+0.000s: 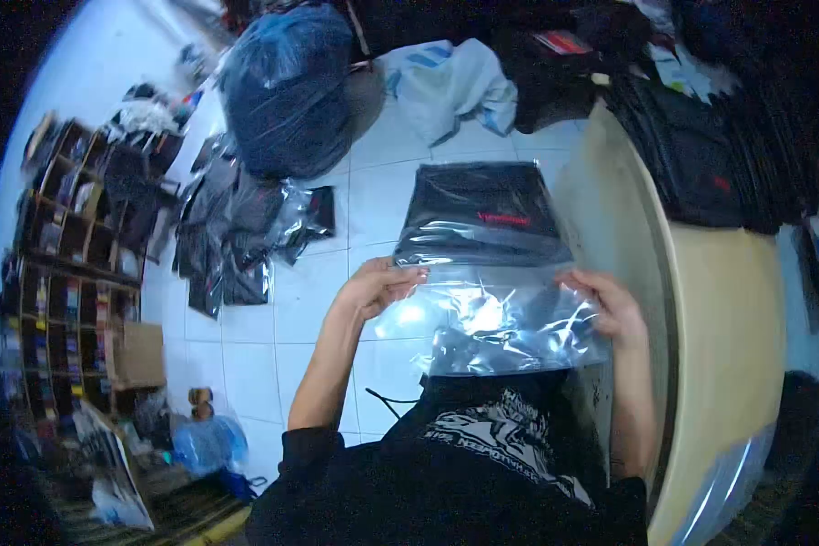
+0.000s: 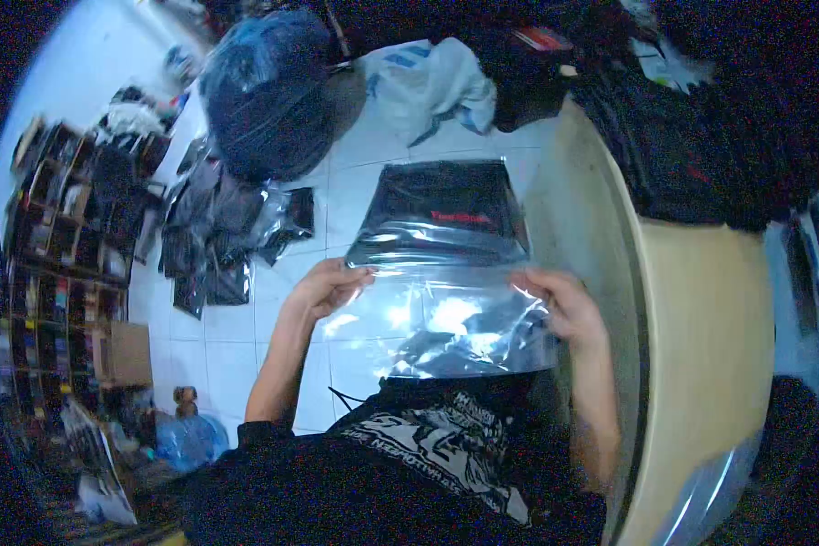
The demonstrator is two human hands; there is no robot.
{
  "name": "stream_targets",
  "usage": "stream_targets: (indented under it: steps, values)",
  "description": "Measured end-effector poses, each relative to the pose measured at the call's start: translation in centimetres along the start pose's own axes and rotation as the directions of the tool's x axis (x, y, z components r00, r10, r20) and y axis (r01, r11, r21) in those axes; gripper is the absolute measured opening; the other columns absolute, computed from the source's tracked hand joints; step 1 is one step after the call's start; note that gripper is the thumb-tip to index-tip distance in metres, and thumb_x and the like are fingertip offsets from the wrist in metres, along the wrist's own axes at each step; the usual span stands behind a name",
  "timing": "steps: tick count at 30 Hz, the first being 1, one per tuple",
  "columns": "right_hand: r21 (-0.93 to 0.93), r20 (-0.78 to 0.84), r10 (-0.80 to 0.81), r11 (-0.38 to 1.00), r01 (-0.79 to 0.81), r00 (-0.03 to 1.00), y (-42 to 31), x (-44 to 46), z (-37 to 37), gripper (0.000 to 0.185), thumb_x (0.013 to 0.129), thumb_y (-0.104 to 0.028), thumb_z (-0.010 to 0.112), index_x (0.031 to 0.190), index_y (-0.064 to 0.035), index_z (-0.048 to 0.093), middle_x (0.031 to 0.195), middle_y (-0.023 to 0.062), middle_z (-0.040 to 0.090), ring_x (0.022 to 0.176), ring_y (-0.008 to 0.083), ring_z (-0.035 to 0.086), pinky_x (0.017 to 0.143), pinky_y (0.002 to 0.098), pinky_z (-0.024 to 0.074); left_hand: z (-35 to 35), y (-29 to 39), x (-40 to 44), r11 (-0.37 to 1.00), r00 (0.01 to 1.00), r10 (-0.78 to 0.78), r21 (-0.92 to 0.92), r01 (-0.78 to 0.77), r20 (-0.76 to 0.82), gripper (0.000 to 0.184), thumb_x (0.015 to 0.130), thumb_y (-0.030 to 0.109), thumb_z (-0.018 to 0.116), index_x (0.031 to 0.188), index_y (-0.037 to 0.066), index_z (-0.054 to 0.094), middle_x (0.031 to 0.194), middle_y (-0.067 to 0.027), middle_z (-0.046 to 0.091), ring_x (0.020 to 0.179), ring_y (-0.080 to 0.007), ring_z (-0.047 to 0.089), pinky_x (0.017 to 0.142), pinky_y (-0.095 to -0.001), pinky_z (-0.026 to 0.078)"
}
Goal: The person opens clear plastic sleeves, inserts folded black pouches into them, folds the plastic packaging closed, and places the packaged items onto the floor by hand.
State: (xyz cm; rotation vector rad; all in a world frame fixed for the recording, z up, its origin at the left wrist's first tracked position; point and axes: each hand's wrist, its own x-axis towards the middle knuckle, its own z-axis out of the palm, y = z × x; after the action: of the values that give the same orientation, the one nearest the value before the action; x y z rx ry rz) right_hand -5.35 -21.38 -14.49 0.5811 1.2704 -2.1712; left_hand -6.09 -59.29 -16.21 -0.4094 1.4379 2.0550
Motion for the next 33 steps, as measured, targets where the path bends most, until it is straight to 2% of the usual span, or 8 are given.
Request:
stream_targets:
  steps: [7,8,12,14,24,26,29,33]
  values:
    - [0.392,0.249,0.266,0.852,-0.348,0.931,10.4,16.2,-8.0,0.018,0.089,-0.006,0.053,0.098,0.0092,0.056,0.095,0.0185,0.064,0.082,0.0217,0.064,0.069,0.0258,0.0538,-11.5,-13.3,12.6,0.869,0.925,-0.179,-0.495,-0.011,-0.334,0.014,0.086,0.000,0.057,0.095,-0.010,0.061,0.090,-0.0165,0.066,0.076,-0.0179,0.066,0.057,-0.0215,0.055]
    - [0.137,0.029,0.197,0.970,-0.199,0.980,10.6,15.6,-6.0,0.019,0.091,-0.008,0.050,0.098,0.0087,0.057,0.095,0.0179,0.064,0.082,0.0222,0.064,0.069,0.0262,0.0539,-12.7,-14.2,13.9,0.837,0.873,-0.247,-0.546,-0.026,-0.421,0.013,0.085,-0.004,0.055,0.095,-0.010,0.061,0.090,-0.0175,0.066,0.076,-0.0208,0.067,0.056,-0.0244,0.057]
    - [0.171,-0.085,0.162,0.974,-0.146,0.983,10.8,15.0,-2.8,0.023,0.093,-0.013,0.049,0.099,0.0075,0.058,0.090,0.0170,0.066,0.075,0.0195,0.065,0.064,0.0269,0.0529,-22.1,-16.5,16.9,0.862,0.793,-0.240,-0.499,-0.092,-0.561,0.019,0.090,0.003,0.049,0.097,-0.010,0.060,0.084,-0.0172,0.065,0.072,-0.0251,0.067,0.055,-0.0286,0.058]
    - [0.207,-0.180,0.204,0.964,-0.166,0.962,9.7,15.0,-1.9,0.021,0.093,-0.012,0.049,0.099,0.0064,0.057,0.092,0.0168,0.066,0.079,0.0207,0.065,0.065,0.0294,0.0540,-35.7,-20.5,21.0,0.991,0.832,-0.085,0.037,0.125,-0.549,0.025,0.093,0.010,0.045,0.096,-0.008,0.061,0.081,-0.0150,0.065,0.061,-0.0205,0.060,0.050,-0.0251,0.051]
    - [0.201,-0.199,0.061,0.979,-0.020,0.978,5.2,12.8,-5.6,0.023,0.091,-0.009,0.048,0.107,0.0056,0.054,0.093,0.0171,0.065,0.080,0.0230,0.065,0.070,0.0328,0.0563,-44.0,29.5,-9.5,0.796,0.302,0.522,0.329,-0.508,-0.798,0.015,0.075,0.006,0.058,0.084,-0.006,0.063,0.067,-0.0152,0.060,0.050,-0.0231,0.058,0.044,-0.0349,0.047]
    - [0.253,-0.190,0.055,0.967,-0.005,0.980,5.3,11.5,-5.3,0.024,0.091,-0.010,0.049,0.108,0.0052,0.054,0.092,0.0162,0.065,0.079,0.0221,0.066,0.069,0.0325,0.0566,-42.7,33.1,-11.1,0.769,-0.040,0.446,0.406,-0.495,-0.894,0.008,0.070,-0.002,0.057,0.074,-0.007,0.061,0.064,-0.0169,0.059,0.048,-0.0253,0.058,0.043,-0.0338,0.048]
    - [0.265,-0.158,0.074,0.964,-0.030,0.985,6.5,10.5,-5.4,0.026,0.091,-0.011,0.050,0.112,0.0044,0.054,0.092,0.0137,0.065,0.079,0.0202,0.065,0.067,0.0307,0.0560,-41.7,31.9,-11.6,0.787,-0.034,0.547,0.528,-0.320,-0.836,0.003,0.066,-0.006,0.056,0.063,-0.006,0.056,0.062,-0.0167,0.059,0.049,-0.0270,0.060,0.041,-0.0328,0.047]
    - [0.246,-0.160,0.051,0.969,-0.010,0.986,8.1,8.3,-4.7,0.028,0.093,-0.012,0.049,0.116,0.0039,0.053,0.094,0.0120,0.064,0.078,0.0187,0.063,0.067,0.0287,0.0548,-42.3,23.6,-6.9,0.689,0.083,0.510,0.349,-0.635,-0.856,0.010,0.076,0.000,0.051,0.070,-0.009,0.052,0.060,-0.0158,0.055,0.045,-0.0253,0.056,0.041,-0.0321,0.046]
